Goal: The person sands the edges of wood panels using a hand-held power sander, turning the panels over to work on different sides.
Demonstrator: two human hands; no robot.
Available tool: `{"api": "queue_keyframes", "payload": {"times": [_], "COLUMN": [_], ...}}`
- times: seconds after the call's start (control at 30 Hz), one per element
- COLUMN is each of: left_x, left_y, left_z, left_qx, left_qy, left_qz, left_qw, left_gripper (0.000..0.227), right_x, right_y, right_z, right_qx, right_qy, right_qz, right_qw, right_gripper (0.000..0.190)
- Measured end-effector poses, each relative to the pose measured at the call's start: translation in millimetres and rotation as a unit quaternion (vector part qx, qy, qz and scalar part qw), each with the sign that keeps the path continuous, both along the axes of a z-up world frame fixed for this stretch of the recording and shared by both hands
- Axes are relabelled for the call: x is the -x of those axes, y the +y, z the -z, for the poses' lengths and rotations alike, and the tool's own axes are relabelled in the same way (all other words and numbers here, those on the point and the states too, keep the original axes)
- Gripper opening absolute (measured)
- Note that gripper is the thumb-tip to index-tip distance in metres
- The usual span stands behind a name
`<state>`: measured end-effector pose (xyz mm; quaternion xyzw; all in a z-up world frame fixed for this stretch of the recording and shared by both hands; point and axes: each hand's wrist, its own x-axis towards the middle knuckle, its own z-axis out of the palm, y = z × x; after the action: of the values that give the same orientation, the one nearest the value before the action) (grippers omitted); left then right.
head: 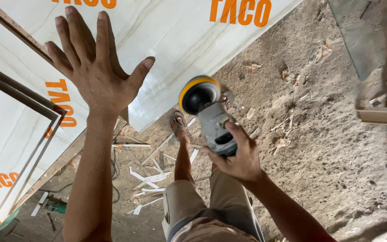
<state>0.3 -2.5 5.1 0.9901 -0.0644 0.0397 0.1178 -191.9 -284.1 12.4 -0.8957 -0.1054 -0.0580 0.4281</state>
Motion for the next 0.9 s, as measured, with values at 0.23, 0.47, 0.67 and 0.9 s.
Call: {"api": "queue_keyframes", "payload": {"times": [0.23,0.47,0.67,0.9], "left_x": [-2,-1,-1,-3], "left_y": [1,-1,-2,-6], "left_z": [3,1,-3,-21], "left_qx": [-0.015,-0.011,-0.020,0.056], "left_qy": [-0.002,0.003,0.021,-0.050], "left_qz": [0.000,-0.005,-0.020,0.010], "left_qw": [1.000,1.000,0.999,0.997], "left_gripper": [0.101,0.100,0.101,0.087], "right_x": [-45,-20,41,70], "right_y": [-43,-41,-10,51], "right_z": [-18,-14,21,1], "right_qx": [-0.063,-0.041,0.089,-0.028], "right_qy": [-0.014,-0.019,-0.126,0.063], "right_qz": [0.078,0.137,0.008,0.059], "right_qw": [0.995,0.990,0.988,0.996], "right_gripper": [0.072,0.075,0.068,0.085]}}
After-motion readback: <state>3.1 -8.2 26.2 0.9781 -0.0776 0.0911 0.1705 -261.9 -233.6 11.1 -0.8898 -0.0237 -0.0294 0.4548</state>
